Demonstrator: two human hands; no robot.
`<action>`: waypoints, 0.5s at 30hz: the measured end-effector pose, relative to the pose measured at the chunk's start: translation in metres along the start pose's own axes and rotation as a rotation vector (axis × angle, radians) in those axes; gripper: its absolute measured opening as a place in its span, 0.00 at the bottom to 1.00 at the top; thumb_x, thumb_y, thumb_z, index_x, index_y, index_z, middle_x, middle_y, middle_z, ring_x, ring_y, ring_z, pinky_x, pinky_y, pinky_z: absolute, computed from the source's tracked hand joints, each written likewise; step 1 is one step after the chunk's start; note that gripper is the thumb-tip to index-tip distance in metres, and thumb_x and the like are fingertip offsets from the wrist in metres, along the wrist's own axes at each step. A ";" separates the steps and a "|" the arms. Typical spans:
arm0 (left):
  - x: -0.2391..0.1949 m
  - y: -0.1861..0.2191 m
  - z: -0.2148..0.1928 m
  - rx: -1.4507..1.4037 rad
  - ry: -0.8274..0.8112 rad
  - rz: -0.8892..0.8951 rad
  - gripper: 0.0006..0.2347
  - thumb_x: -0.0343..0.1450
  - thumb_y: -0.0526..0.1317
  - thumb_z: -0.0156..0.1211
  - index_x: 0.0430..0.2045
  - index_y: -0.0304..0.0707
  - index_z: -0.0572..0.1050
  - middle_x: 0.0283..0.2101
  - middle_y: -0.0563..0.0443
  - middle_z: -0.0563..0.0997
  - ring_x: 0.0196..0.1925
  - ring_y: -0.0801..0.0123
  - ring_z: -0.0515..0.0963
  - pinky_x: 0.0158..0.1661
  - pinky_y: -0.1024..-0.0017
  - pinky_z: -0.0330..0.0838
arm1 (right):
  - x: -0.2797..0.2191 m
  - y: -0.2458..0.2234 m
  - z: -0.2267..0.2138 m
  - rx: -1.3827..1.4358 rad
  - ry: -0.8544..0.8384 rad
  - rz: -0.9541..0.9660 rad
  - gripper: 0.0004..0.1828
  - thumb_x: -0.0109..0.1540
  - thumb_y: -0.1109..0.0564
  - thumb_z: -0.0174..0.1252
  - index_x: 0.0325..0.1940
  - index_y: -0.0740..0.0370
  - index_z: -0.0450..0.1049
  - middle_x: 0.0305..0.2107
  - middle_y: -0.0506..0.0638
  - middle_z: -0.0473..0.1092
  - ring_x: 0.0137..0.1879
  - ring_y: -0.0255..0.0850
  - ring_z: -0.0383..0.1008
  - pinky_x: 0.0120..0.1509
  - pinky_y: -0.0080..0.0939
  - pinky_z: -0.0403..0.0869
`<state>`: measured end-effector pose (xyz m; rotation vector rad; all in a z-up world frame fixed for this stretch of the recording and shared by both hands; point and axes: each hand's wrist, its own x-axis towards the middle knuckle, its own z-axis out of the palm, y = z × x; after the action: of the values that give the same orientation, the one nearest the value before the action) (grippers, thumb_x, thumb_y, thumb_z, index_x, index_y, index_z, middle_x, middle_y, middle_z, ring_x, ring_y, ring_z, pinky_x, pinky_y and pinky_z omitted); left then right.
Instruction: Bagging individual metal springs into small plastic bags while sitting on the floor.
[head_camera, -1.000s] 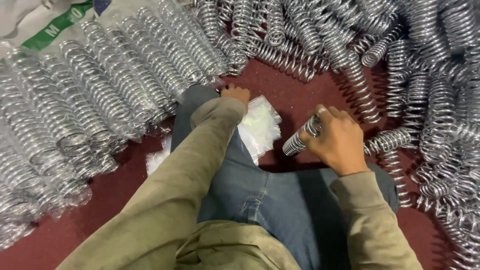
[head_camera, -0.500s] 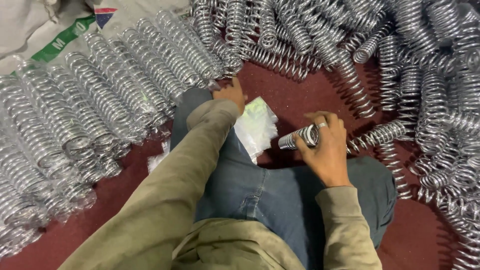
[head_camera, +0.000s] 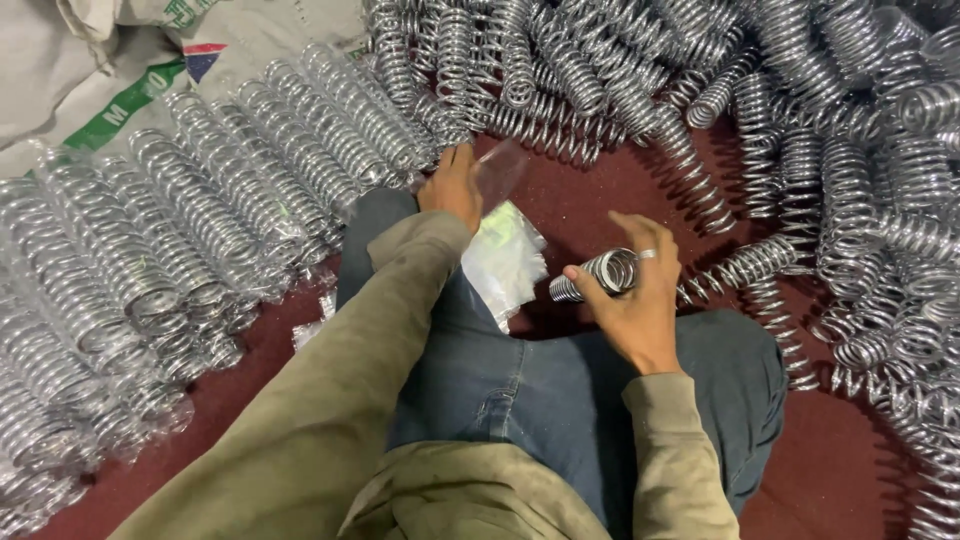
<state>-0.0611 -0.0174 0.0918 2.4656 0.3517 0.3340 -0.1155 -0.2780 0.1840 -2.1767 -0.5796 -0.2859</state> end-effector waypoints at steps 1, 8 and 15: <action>-0.006 0.012 -0.009 0.004 -0.001 0.002 0.07 0.77 0.33 0.48 0.47 0.33 0.68 0.52 0.35 0.74 0.47 0.32 0.81 0.49 0.40 0.75 | -0.002 -0.006 -0.003 0.003 0.003 0.002 0.38 0.55 0.52 0.76 0.66 0.57 0.69 0.57 0.59 0.64 0.62 0.60 0.67 0.64 0.58 0.63; -0.082 0.096 -0.079 -0.713 0.153 0.592 0.04 0.74 0.36 0.64 0.29 0.41 0.76 0.37 0.54 0.84 0.30 0.63 0.80 0.34 0.71 0.76 | 0.002 -0.040 -0.027 0.150 0.191 -0.141 0.19 0.66 0.60 0.67 0.57 0.66 0.68 0.47 0.57 0.67 0.53 0.53 0.65 0.57 0.52 0.64; -0.157 0.114 -0.065 -1.412 -0.521 -0.137 0.11 0.80 0.44 0.51 0.48 0.39 0.76 0.31 0.61 0.76 0.20 0.86 0.59 0.24 0.84 0.54 | -0.056 -0.050 -0.023 0.125 0.342 0.134 0.05 0.73 0.65 0.55 0.43 0.68 0.73 0.36 0.55 0.74 0.40 0.40 0.73 0.47 0.36 0.71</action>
<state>-0.2083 -0.1214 0.1874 1.0544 0.0019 -0.1315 -0.1896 -0.2862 0.2102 -1.9768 -0.2517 -0.5219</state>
